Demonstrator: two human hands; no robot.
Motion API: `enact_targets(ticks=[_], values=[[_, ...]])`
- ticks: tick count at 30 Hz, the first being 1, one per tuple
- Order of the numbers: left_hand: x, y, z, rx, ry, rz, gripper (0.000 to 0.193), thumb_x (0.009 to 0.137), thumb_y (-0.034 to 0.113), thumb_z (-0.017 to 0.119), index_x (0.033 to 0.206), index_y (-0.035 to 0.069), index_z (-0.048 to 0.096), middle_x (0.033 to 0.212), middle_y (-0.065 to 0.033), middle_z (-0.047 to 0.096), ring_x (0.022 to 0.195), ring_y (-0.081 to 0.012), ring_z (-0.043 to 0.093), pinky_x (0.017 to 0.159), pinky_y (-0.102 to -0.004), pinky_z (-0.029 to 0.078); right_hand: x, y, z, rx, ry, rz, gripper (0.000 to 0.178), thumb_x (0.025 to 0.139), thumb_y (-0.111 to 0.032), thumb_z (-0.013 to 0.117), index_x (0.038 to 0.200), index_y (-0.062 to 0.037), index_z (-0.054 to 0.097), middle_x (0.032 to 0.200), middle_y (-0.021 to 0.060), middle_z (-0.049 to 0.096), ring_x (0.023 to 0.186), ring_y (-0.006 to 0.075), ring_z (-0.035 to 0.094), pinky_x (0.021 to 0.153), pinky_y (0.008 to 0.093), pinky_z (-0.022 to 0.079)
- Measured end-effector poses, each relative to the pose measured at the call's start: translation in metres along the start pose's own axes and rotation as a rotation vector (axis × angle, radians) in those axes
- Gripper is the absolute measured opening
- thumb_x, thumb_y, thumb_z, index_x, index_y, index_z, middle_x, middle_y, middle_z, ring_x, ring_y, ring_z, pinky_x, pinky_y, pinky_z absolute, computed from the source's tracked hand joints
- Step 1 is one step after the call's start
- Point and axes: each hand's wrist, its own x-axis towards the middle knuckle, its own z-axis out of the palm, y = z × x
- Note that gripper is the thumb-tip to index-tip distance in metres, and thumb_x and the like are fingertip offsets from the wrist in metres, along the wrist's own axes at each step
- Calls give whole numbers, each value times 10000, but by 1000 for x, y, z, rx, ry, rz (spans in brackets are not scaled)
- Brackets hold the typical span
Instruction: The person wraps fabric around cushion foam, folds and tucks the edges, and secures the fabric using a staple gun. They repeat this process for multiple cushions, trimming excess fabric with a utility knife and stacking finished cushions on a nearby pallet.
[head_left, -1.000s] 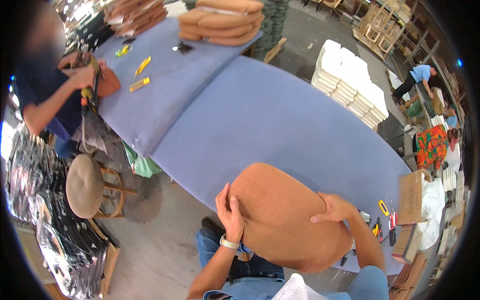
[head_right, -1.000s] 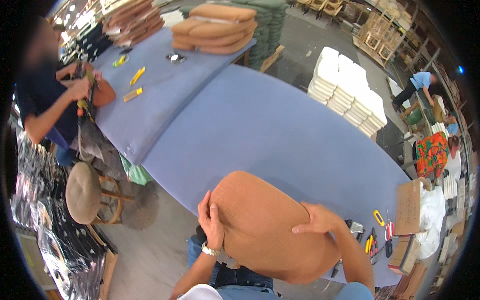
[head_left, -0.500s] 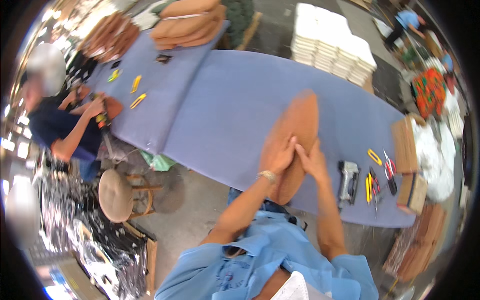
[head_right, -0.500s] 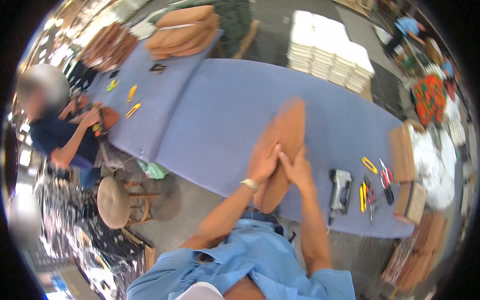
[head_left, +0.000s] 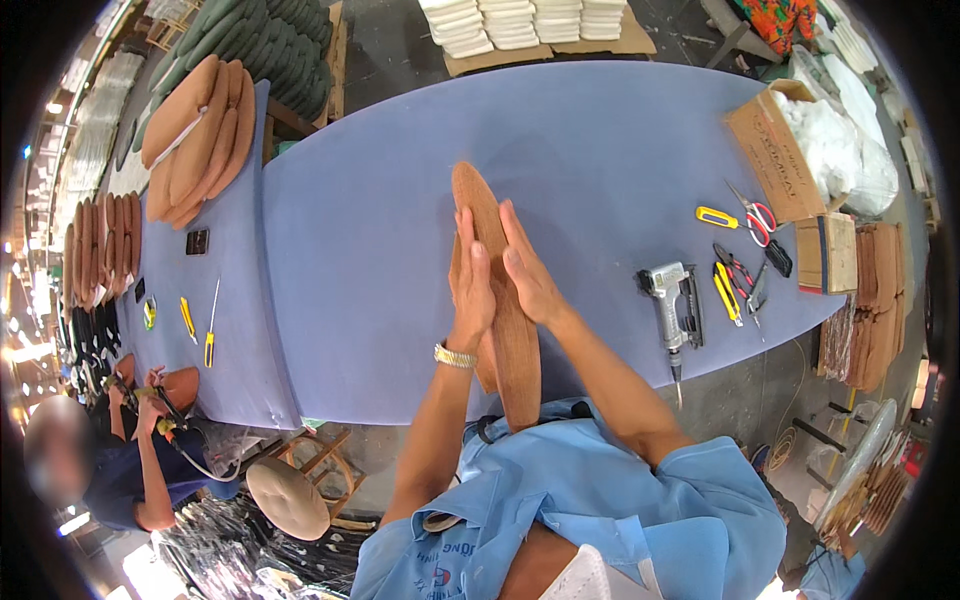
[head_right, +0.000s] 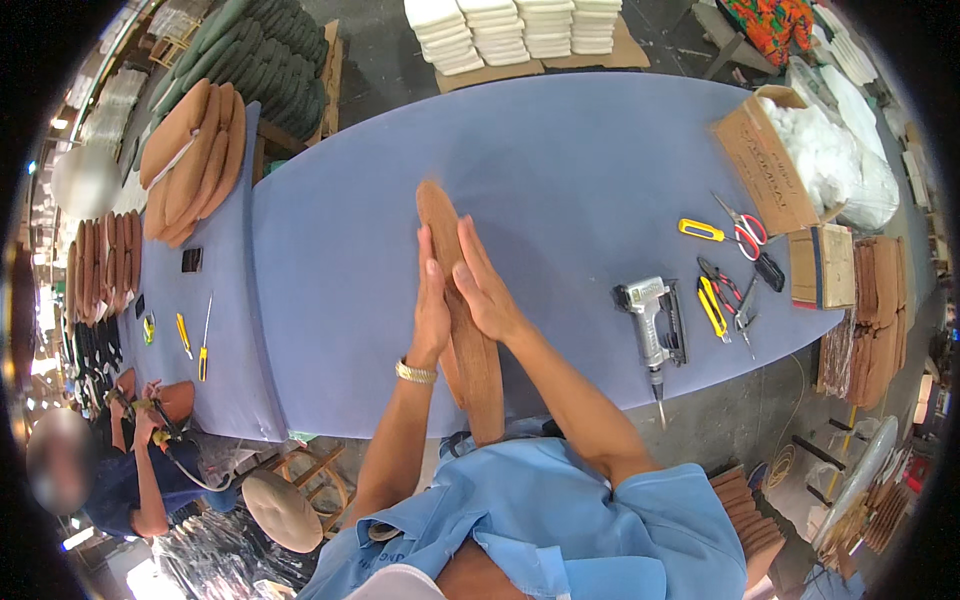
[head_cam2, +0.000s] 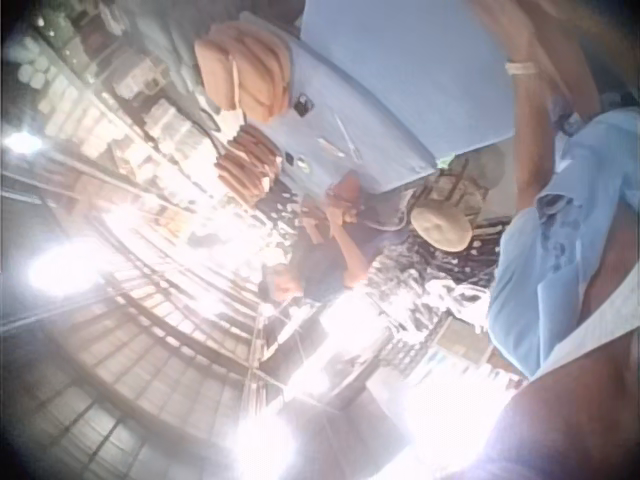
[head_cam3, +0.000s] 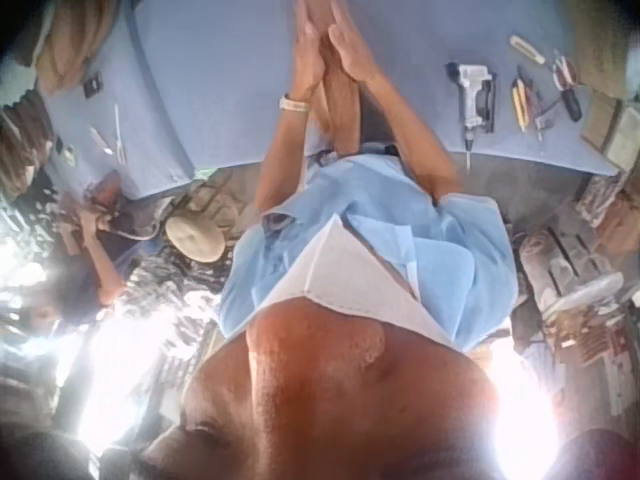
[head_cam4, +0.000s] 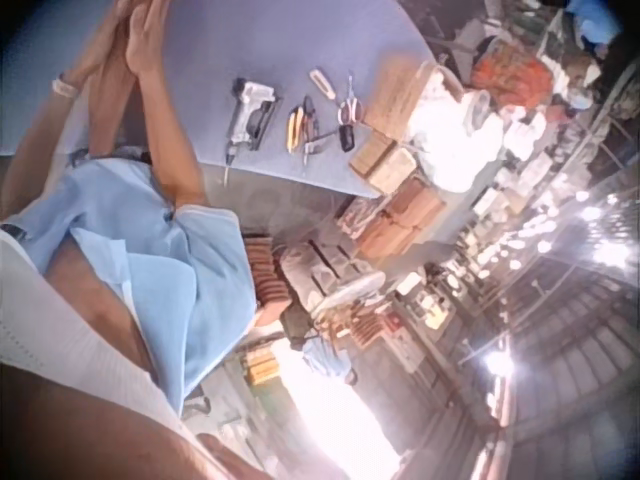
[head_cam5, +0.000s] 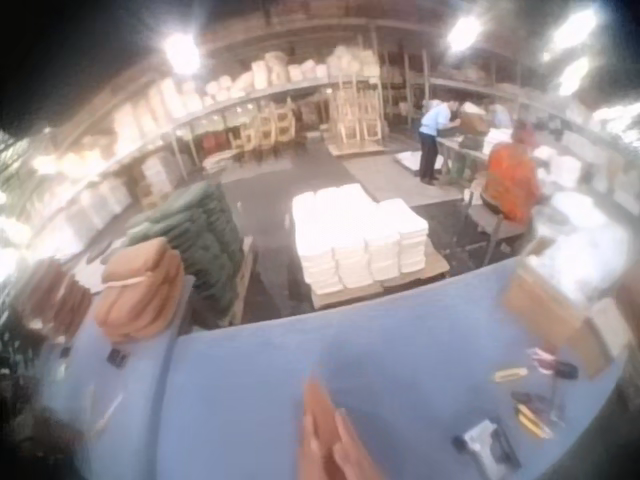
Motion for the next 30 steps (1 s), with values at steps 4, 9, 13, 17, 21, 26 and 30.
enact_targets(ticks=[4,9,13,17,21,26,30], values=[[76,-13,-5,-72,6,-23,680,1113,478,295,1627,38,219,1700,-183,165,1569,-334,150,1270,-430,149,91,31,-10,191,-70,127,797,1106,-537,259,1621,50,99,1722,196,46,1600,285,23,1292,389,52],[98,-23,-5,-287,31,-97,690,1115,465,305,1641,42,160,1721,-160,108,1588,-302,96,1281,-397,118,131,35,0,30,-87,126,769,1100,-581,222,1634,-28,209,1724,132,145,1596,271,84,1288,400,56],[42,-14,-3,-294,31,-169,677,1115,448,310,1651,69,147,1731,-122,112,1596,-281,96,1288,-374,110,95,50,-3,655,-32,189,723,1110,-504,314,1647,-45,161,1694,142,236,1563,281,221,1273,418,195],[-35,17,-17,-148,101,-296,693,1089,494,391,1635,91,252,1669,-160,301,1554,-322,250,1282,-427,159,8,40,14,647,54,386,751,1094,-575,309,1632,-55,243,1659,122,313,1501,253,345,1233,391,289],[-111,-36,9,24,-70,-282,731,1078,581,341,1652,145,222,1712,-136,182,1588,-294,125,1286,-436,128,-116,87,22,494,147,419,697,1092,-570,317,1583,-78,369,1591,118,424,1426,262,445,1191,386,359],[-134,-17,6,-367,-98,-283,748,1075,619,318,1669,195,154,1729,-106,112,1600,-282,24,1288,-435,70,-144,31,38,447,70,257,665,1104,-506,316,1589,-51,340,1608,133,394,1452,263,410,1208,385,333],[-113,121,-43,-165,-88,125,670,1092,568,292,1628,168,317,1704,-133,221,1589,-326,103,1282,-446,41,-126,-105,17,557,-28,-217,641,1114,-454,315,1594,-29,317,1621,146,370,1473,263,383,1222,384,312]])
